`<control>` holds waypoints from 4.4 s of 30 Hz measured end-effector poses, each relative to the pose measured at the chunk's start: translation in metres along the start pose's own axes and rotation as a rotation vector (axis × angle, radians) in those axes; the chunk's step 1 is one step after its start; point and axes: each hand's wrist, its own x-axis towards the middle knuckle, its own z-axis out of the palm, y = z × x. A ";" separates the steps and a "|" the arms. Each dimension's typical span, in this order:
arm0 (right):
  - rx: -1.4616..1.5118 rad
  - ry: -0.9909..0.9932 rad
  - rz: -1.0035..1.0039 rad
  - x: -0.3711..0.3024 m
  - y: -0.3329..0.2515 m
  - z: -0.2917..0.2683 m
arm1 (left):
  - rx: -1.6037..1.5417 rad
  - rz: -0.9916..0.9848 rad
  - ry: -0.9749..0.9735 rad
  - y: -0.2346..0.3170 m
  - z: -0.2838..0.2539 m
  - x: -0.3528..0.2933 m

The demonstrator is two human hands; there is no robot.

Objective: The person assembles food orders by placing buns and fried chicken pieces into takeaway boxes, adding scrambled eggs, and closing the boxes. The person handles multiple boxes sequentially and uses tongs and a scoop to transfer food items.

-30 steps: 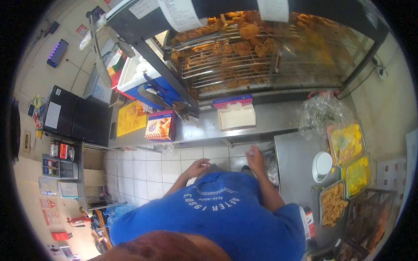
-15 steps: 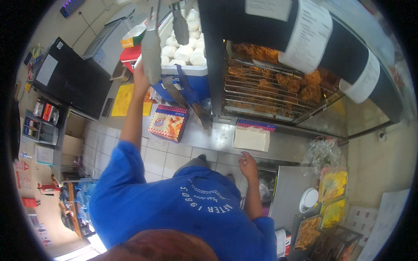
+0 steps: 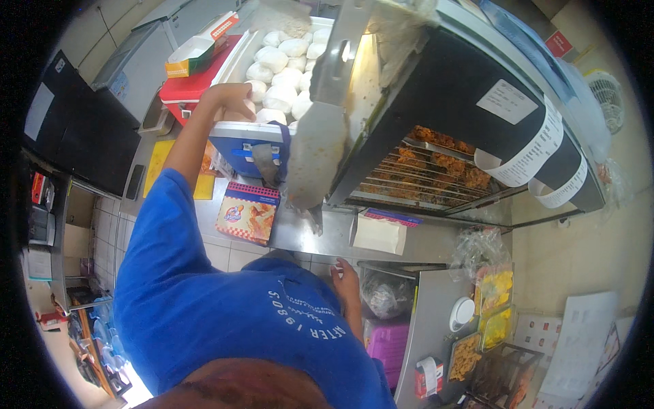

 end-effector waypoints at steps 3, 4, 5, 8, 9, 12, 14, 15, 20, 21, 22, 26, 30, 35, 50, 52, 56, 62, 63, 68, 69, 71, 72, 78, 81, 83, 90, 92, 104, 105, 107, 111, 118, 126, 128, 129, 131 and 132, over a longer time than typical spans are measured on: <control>-0.010 -0.035 -0.029 0.004 -0.007 0.012 | -0.024 0.045 -0.084 -0.020 0.005 0.012; -0.019 -0.029 -0.038 0.006 -0.014 0.009 | -0.036 0.072 -0.115 -0.017 0.003 0.013; -0.028 -0.023 -0.047 0.007 -0.018 0.007 | -0.115 0.121 -0.090 -0.015 0.002 0.011; -0.041 0.020 -0.049 0.014 -0.019 0.005 | -0.055 0.101 -0.168 -0.018 0.011 0.004; -0.051 0.047 -0.033 0.012 -0.025 0.001 | -0.008 0.095 -0.119 0.000 0.006 -0.008; -0.053 0.065 -0.057 0.013 -0.027 -0.002 | -0.051 0.026 -0.193 0.004 0.003 -0.014; -0.046 0.064 -0.032 0.005 -0.026 -0.001 | -0.032 0.053 -0.241 0.004 0.001 -0.013; -0.046 0.057 -0.021 0.006 -0.030 -0.005 | -0.030 0.104 -0.279 0.001 -0.006 -0.005; 0.032 0.062 0.002 -0.003 -0.032 0.006 | -0.115 0.182 -0.285 -0.024 0.000 0.006; 0.039 0.062 0.001 -0.006 -0.034 0.012 | -0.103 0.204 -0.280 -0.022 0.003 0.004; 0.043 0.056 0.008 -0.006 -0.034 0.014 | -0.085 0.209 -0.251 -0.020 0.003 0.006; 0.077 0.067 -0.002 -0.004 -0.041 0.017 | -0.180 0.316 -0.063 -0.013 0.004 -0.001; 0.128 0.088 -0.105 0.006 -0.075 0.007 | -0.645 0.402 0.333 -0.036 0.000 -0.042; 0.422 0.129 -0.225 0.009 -0.139 -0.017 | -1.811 0.482 0.705 -0.001 0.035 -0.081; 1.138 0.416 0.066 0.026 -0.141 0.031 | -1.009 0.431 0.376 0.181 0.237 -0.158; 1.243 0.561 0.180 0.037 -0.120 0.011 | -1.321 0.384 0.193 0.181 0.229 -0.162; 0.649 0.766 0.277 0.072 -0.055 -0.040 | -1.060 0.585 0.313 0.140 0.202 -0.179; -0.157 0.321 0.372 0.126 -0.001 -0.086 | -1.046 0.641 0.932 0.104 0.143 -0.174; -0.203 0.274 0.368 0.135 0.009 -0.079 | -1.061 0.651 0.973 0.103 0.132 -0.175; -0.262 0.387 0.182 0.132 0.013 -0.053 | -0.880 0.841 1.209 0.110 0.069 -0.180; -0.385 0.399 0.156 0.123 0.003 -0.057 | -0.881 0.851 1.252 0.110 0.060 -0.183; -0.249 0.559 0.041 0.112 0.012 -0.064 | -0.819 0.904 1.346 0.119 0.036 -0.183; -0.171 0.623 -0.041 0.111 0.014 -0.070 | -0.721 0.920 1.419 0.124 0.019 -0.193; 0.187 1.146 -0.127 0.107 0.065 -0.202 | -0.475 0.728 1.672 0.165 -0.076 -0.190; 0.147 1.370 -0.107 0.123 0.105 -0.304 | -0.370 0.500 1.563 0.203 -0.126 -0.189; 0.365 1.336 -0.088 0.132 0.126 -0.376 | -0.358 0.356 1.422 0.220 -0.148 -0.181; 0.391 1.298 -0.140 0.210 0.212 -0.571 | -0.443 0.102 1.000 0.196 -0.185 -0.153; 0.581 1.255 -0.156 0.226 0.195 -0.597 | -0.454 0.125 0.931 0.156 -0.195 -0.155; 0.423 1.167 -0.204 0.211 0.171 -0.573 | 0.664 -0.443 1.841 0.205 -0.139 -0.308; 0.383 1.175 -0.203 0.202 0.153 -0.558 | 0.609 -0.676 1.832 0.237 -0.114 -0.322; 0.410 1.104 -0.239 0.184 0.105 -0.516 | 0.165 -0.140 2.036 0.286 -0.073 -0.326; 0.420 1.062 -0.285 0.191 0.098 -0.466 | -0.369 0.686 1.863 0.289 -0.007 -0.327; 0.054 1.093 -0.352 0.152 0.050 -0.398 | -0.878 0.664 0.975 0.342 0.101 -0.272; 0.568 -0.399 -0.467 0.011 0.026 -0.322 | -0.976 0.538 0.780 0.434 0.149 -0.197; 0.588 -0.665 -0.502 -0.008 0.019 -0.293 | -0.822 0.675 0.837 0.462 0.170 -0.165; 0.639 -0.730 -0.527 -0.011 0.022 -0.272 | -0.674 0.730 0.818 0.474 0.174 -0.158; 1.291 -0.590 -0.310 -0.024 0.007 -0.245 | -0.492 0.851 0.785 0.496 0.184 -0.148; 1.554 -0.583 -0.235 -0.024 0.004 -0.250 | -0.453 0.901 0.771 0.503 0.190 -0.146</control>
